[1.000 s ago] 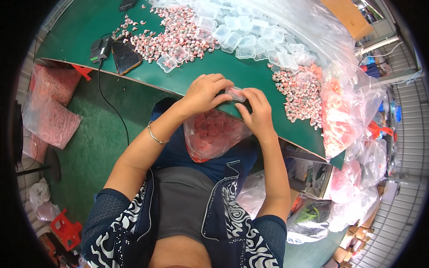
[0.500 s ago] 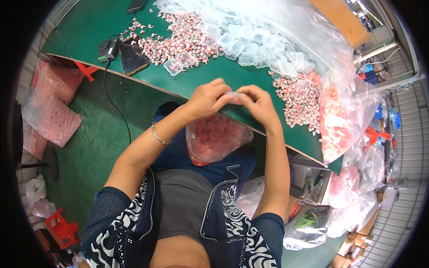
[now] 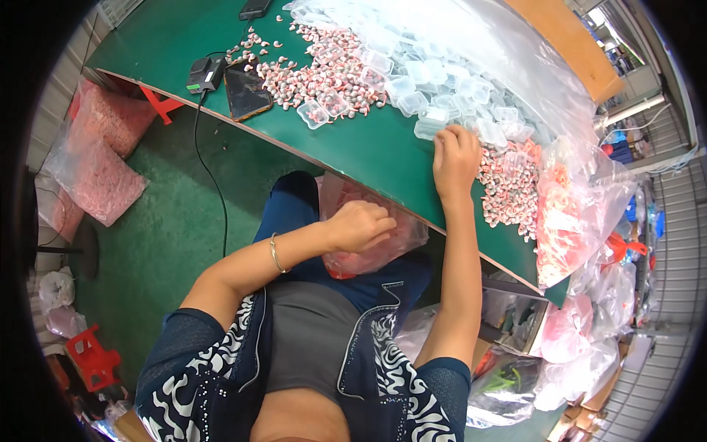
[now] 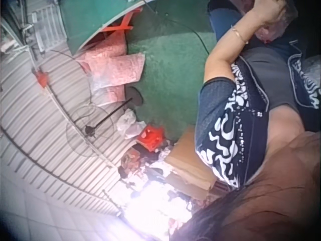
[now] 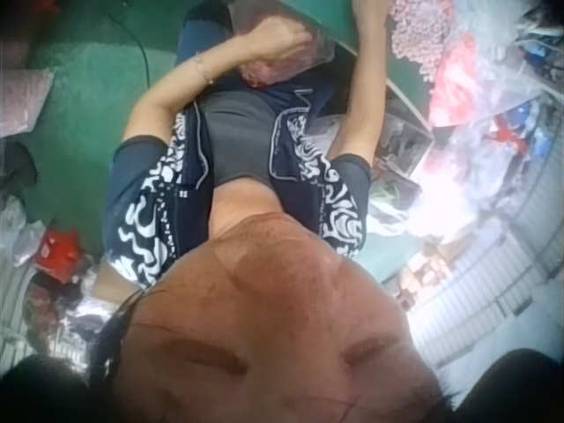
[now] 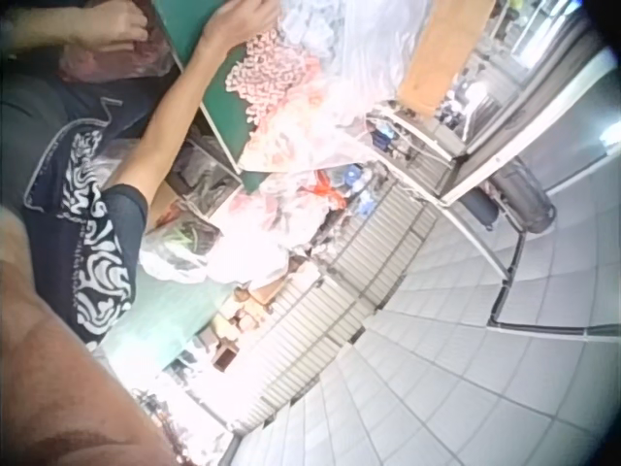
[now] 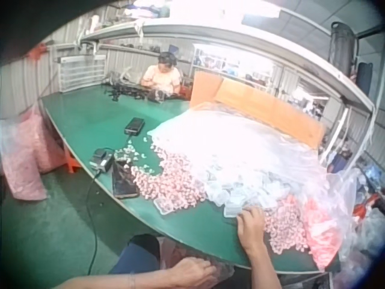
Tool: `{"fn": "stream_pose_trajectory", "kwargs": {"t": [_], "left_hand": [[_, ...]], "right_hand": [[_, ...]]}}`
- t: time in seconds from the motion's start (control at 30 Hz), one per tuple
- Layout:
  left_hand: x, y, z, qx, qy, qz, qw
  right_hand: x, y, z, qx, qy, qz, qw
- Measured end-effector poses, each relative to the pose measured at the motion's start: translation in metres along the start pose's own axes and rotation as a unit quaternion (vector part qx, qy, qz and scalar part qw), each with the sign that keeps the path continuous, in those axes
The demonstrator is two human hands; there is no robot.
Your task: Sorting small plastic components and placing them into small clear plastic boxes.
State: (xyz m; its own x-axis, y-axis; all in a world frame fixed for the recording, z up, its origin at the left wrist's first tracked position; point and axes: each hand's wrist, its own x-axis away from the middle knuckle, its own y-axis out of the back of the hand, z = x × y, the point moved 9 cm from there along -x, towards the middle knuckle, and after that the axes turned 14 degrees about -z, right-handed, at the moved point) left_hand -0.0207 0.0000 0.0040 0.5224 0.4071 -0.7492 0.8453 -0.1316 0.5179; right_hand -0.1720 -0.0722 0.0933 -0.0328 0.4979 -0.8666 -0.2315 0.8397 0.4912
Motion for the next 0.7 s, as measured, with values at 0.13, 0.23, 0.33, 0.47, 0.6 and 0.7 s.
{"fn": "stream_pose_trajectory", "kwargs": {"t": [0.13, 0.23, 0.33, 0.47, 0.6, 0.7], "left_hand": [[-0.047, 0.052, 0.011, -0.09, -0.016, -0.095, 0.991], [-0.078, 0.085, 0.055, -0.253, 0.037, -0.148, 0.955], [-0.098, 0.09, 0.096, -0.37, 0.032, -0.151, 0.916], [-0.112, 0.076, 0.117, -0.438, 0.019, -0.112, 0.892], [-0.108, 0.07, 0.119, -0.429, -0.02, -0.116, 0.896], [-0.11, 0.069, 0.121, -0.427, -0.006, -0.107, 0.898]], "right_hand": [[0.025, 0.032, 0.015, -0.059, -0.034, 0.026, 0.997], [0.038, 0.04, 0.032, -0.094, -0.045, 0.045, 0.994], [0.049, 0.038, 0.041, -0.13, -0.058, 0.065, 0.988], [0.053, 0.042, 0.042, -0.145, -0.076, 0.063, 0.985], [0.055, 0.048, 0.04, -0.168, -0.083, 0.055, 0.981], [0.046, 0.058, 0.019, -0.121, -0.097, 0.03, 0.987]]}}
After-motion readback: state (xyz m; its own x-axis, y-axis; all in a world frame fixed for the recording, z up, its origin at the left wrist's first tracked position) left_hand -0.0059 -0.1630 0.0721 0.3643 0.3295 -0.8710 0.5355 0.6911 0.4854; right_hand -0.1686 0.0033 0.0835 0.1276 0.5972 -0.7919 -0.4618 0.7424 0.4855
